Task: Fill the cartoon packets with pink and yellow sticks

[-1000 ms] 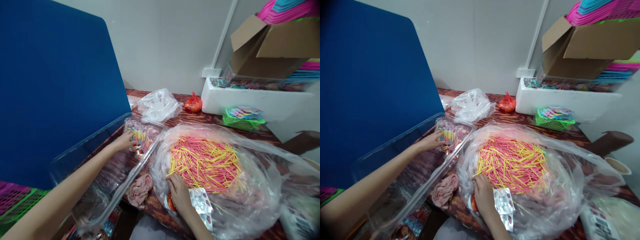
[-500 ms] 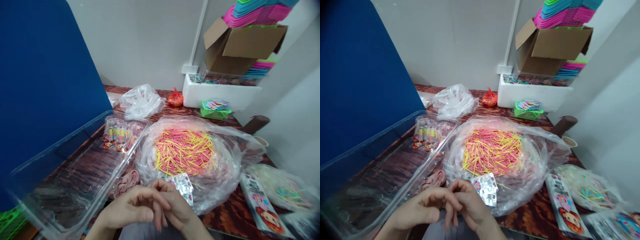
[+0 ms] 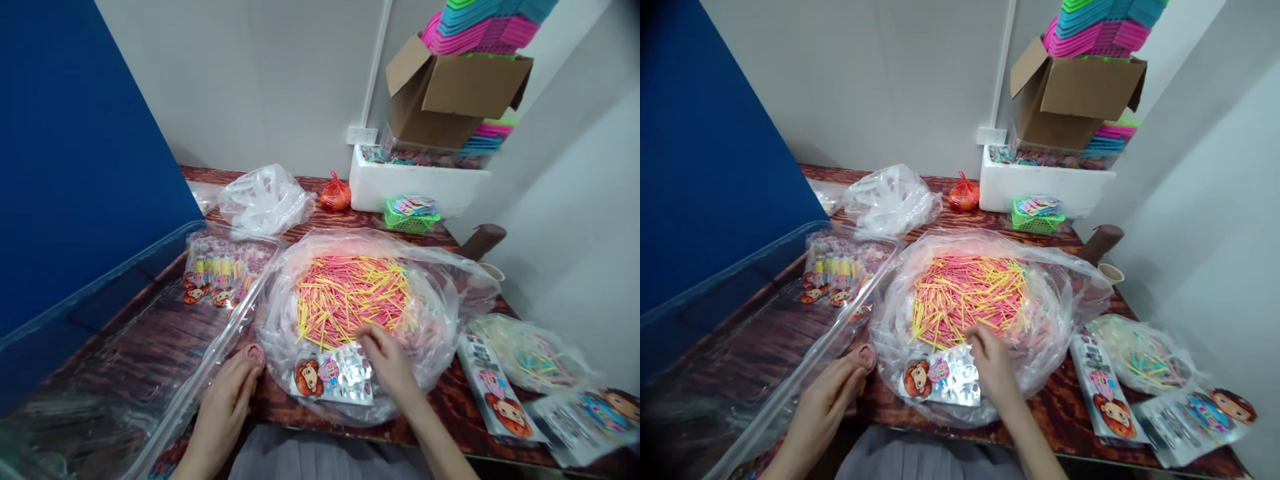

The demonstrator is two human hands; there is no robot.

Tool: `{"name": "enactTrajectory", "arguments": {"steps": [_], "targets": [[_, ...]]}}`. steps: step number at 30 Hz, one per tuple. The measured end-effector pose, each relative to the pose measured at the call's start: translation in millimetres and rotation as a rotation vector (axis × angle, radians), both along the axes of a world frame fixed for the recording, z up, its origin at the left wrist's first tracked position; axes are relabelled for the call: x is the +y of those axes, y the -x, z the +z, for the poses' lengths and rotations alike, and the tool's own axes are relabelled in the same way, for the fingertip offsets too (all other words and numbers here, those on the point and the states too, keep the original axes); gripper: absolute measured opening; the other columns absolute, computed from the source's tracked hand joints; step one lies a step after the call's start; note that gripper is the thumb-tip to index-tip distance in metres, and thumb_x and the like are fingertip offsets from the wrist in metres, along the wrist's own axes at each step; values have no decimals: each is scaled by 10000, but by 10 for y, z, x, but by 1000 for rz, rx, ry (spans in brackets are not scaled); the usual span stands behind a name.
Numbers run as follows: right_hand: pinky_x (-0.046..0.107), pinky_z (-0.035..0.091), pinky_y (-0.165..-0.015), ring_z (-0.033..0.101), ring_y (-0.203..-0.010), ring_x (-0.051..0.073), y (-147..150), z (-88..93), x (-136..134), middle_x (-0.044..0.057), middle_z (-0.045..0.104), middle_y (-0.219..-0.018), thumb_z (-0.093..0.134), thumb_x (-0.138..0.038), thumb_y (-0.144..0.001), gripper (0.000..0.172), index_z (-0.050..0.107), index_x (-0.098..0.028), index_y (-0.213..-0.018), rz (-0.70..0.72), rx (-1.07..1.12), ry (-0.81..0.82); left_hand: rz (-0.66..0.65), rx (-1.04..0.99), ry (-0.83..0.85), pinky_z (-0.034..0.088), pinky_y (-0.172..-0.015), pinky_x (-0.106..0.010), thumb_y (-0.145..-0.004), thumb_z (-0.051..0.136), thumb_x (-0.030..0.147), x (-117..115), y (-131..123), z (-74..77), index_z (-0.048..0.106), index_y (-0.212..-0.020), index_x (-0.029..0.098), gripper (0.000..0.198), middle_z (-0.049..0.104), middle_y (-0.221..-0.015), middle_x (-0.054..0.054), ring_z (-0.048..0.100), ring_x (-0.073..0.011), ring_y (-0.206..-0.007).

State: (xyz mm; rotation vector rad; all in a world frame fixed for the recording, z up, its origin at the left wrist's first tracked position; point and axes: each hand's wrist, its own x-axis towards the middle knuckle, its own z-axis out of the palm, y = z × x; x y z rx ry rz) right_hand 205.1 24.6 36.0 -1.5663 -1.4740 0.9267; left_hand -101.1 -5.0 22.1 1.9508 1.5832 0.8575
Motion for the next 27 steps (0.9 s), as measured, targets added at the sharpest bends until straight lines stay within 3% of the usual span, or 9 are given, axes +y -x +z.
{"name": "enactTrajectory", "arguments": {"steps": [2, 4, 6, 8, 12, 16, 22, 27], "targets": [[361, 412, -842, 553, -926, 235, -218, -58, 171, 88, 637, -936, 408, -147, -893, 209, 612, -182, -913, -51, -447, -132, 30, 153, -207, 470, -941, -425, -950, 417, 348, 29, 133, -305, 664, -1033, 200, 299, 665, -1150, -109, 593, -277, -1098], [379, 388, -863, 525, -968, 263, -306, -96, 286, 126, 631, -985, 410, -82, -880, 237, 623, -155, -954, -25, -810, -153, 39, 302, -324, 455, -979, -468, -955, 390, 302, 47, 197, -536, 608, -1192, 177, 346, 624, -1254, -137, 571, -294, -1162], [386, 381, -839, 508, -973, 283, -296, -107, 334, 148, 622, -1011, 447, -66, -867, 242, 621, -133, -1021, 15, -1057, -141, 44, 402, -378, 440, -1006, -495, -955, 398, 296, 50, 200, -654, 563, -1266, 161, 377, 603, -1291, -149, 559, -302, -1189], [390, 371, -822, 496, -984, 293, -259, -101, 329, 151, 613, -1039, 482, -79, -866, 259, 609, -133, -1085, 48, -1190, -149, 48, 453, -398, 435, -1017, -510, -948, 439, 327, 43, 174, -672, 547, -1287, 152, 396, 596, -1301, -153, 553, -309, -1196], [372, 357, -800, 498, -977, 277, -284, -100, 271, 129, 616, -1056, 482, -97, -888, 306, 575, -156, -1173, 84, -1221, -182, 28, 467, -461, 459, -990, -516, -953, 449, 308, 45, 133, -607, 579, -1245, 180, 345, 630, -1259, -131, 571, -301, -1162], [370, 349, -782, 506, -945, 276, -330, -122, 269, 130, 625, -1008, 489, -101, -885, 195, 616, -143, -1027, 28, -1234, -147, 26, 408, -497, 480, -957, -492, -958, 444, 246, 61, 112, -590, 625, -1139, 199, 261, 672, -1178, -104, 590, -276, -1110], [401, 335, -770, 501, -904, 296, -233, -102, 332, 147, 623, -962, 485, -80, -854, 186, 627, -130, -962, 117, -1326, -162, 69, 301, -409, 463, -959, -504, -940, 486, 294, 50, 61, -522, 620, -936, 201, 163, 655, -1164, -107, 582, -285, -1104], [393, 324, -816, 506, -944, 283, -345, -138, 367, 150, 635, -989, 489, -79, -841, 188, 622, -132, -963, 198, -1171, -174, 113, 259, -374, 427, -996, -524, -919, 509, 317, -5, 1, -406, 563, -1191, 203, 301, 571, -1284, -135, 527, -305, -1183]]}}
